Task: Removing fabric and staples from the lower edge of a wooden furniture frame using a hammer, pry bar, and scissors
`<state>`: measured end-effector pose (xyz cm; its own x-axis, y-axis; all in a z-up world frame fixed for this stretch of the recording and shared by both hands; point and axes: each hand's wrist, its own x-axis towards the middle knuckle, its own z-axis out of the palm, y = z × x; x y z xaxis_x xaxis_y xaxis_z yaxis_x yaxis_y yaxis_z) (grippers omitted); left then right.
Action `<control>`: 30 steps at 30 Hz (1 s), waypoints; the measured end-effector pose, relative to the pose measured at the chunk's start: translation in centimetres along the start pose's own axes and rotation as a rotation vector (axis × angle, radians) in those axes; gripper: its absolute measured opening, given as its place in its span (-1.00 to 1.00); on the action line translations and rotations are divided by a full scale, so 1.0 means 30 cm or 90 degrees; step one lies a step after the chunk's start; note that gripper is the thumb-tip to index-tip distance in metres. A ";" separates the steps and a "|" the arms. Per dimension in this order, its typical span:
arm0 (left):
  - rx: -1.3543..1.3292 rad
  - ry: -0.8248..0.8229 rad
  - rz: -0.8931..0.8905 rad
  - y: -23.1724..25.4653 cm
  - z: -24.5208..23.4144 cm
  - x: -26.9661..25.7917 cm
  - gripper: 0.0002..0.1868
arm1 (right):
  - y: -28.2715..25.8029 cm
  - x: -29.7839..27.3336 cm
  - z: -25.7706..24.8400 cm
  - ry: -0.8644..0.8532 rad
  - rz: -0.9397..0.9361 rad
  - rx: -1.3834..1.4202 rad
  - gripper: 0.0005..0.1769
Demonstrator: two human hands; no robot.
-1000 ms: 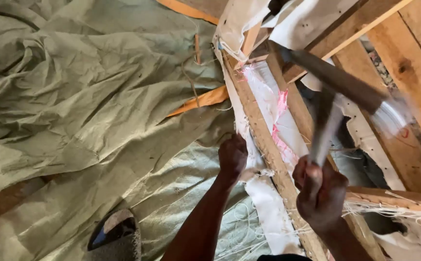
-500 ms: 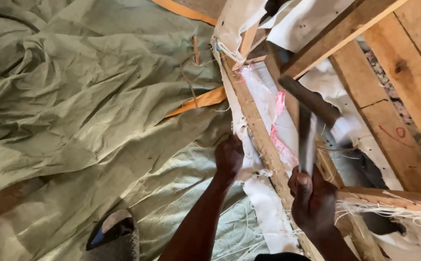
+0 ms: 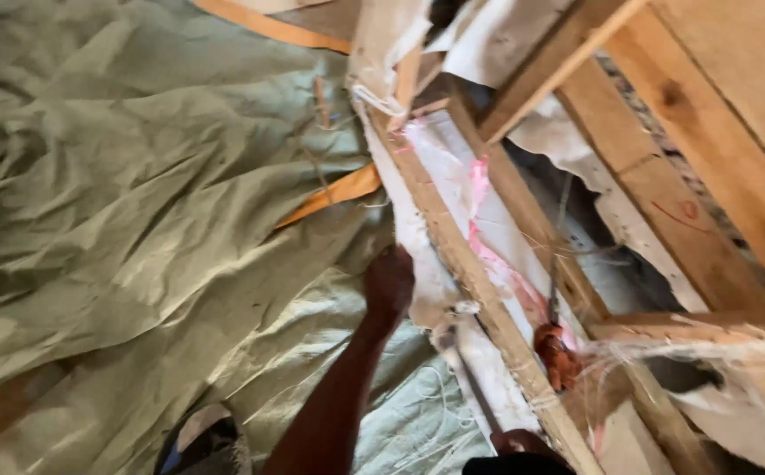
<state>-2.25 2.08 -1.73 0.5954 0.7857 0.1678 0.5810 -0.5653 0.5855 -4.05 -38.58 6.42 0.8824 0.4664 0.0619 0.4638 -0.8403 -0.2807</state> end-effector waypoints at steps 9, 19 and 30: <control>-0.002 0.221 0.237 0.001 -0.125 0.009 -0.57 | -0.106 0.676 -0.132 0.173 -0.187 0.042 -0.72; -0.058 0.205 0.170 -0.045 -0.067 0.000 -0.59 | -0.680 0.636 -0.495 -0.219 -0.198 -0.009 -0.80; -0.051 0.197 0.070 -0.032 -0.032 -0.006 -0.57 | -0.873 0.838 -0.196 -0.361 -0.329 -0.370 -0.50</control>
<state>-3.44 2.70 -1.56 0.4479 0.7674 0.4588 0.4701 -0.6386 0.6092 6.46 -6.47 20.95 0.4602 0.7534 -0.4697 0.8854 -0.4287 0.1798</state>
